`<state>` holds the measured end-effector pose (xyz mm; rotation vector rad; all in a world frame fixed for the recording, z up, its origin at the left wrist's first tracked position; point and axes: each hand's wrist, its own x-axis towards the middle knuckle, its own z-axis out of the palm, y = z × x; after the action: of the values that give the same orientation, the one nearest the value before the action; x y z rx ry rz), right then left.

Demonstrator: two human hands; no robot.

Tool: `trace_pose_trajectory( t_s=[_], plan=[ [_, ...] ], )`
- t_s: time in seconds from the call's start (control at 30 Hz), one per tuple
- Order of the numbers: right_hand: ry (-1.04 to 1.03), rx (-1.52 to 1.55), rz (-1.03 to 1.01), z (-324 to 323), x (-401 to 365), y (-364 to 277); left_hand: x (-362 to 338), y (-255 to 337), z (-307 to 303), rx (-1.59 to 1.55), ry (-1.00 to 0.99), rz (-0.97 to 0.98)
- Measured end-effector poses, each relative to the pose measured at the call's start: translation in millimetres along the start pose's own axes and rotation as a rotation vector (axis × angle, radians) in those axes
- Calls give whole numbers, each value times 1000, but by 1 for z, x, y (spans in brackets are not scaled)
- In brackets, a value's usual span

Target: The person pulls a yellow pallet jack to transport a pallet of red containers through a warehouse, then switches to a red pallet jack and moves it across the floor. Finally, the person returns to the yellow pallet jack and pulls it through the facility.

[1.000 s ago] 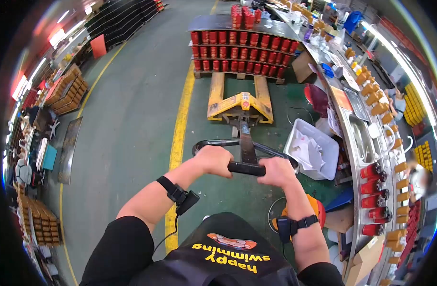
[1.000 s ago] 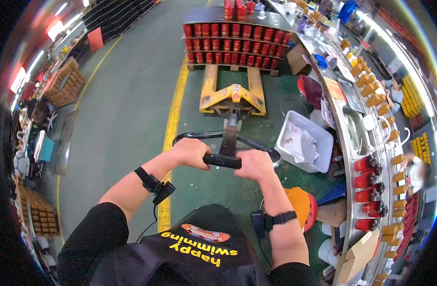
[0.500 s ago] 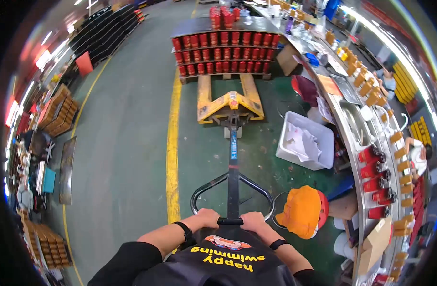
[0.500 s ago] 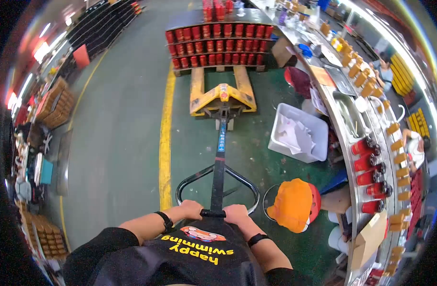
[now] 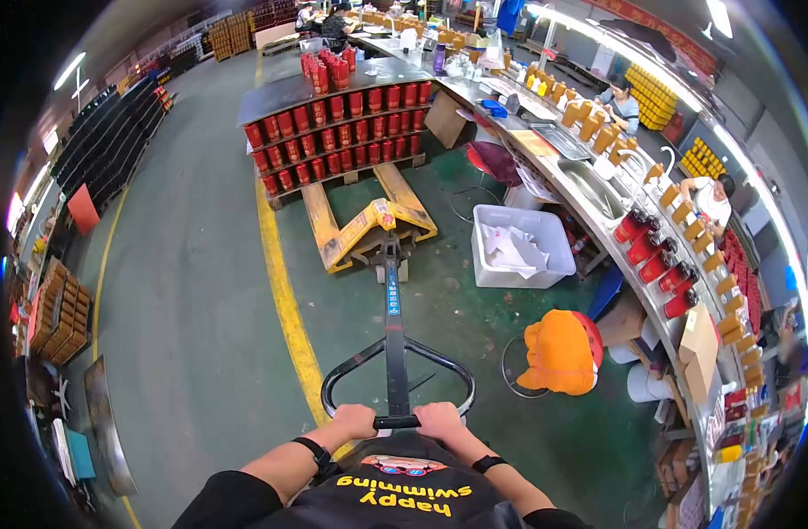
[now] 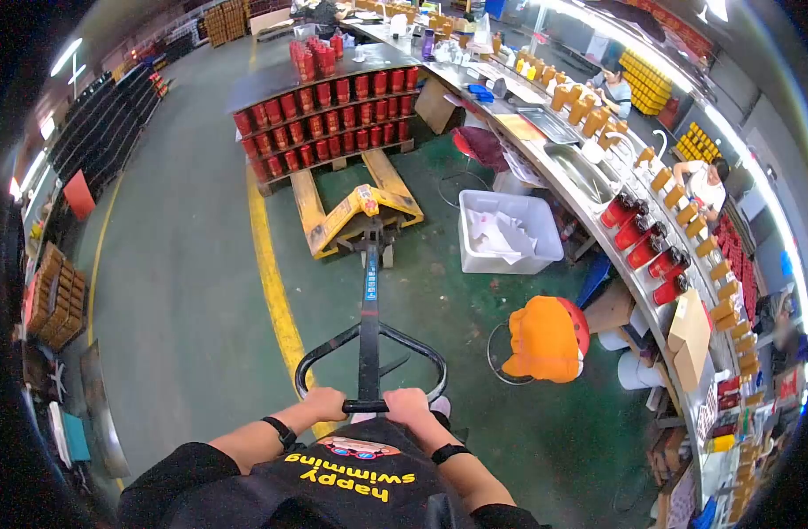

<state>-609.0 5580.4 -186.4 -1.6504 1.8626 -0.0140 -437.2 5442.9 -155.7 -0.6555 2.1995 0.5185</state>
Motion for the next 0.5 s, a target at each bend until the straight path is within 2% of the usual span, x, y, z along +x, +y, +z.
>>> trace_pose_trajectory(
  t_s=[0.17,0.5],
  plan=[
    [87,26,19,28,-4,-51,-41,-30,12,71,13,39],
    [117,3,85,63,-57,-120,-98,-39,71,120,57,36]
  ],
)
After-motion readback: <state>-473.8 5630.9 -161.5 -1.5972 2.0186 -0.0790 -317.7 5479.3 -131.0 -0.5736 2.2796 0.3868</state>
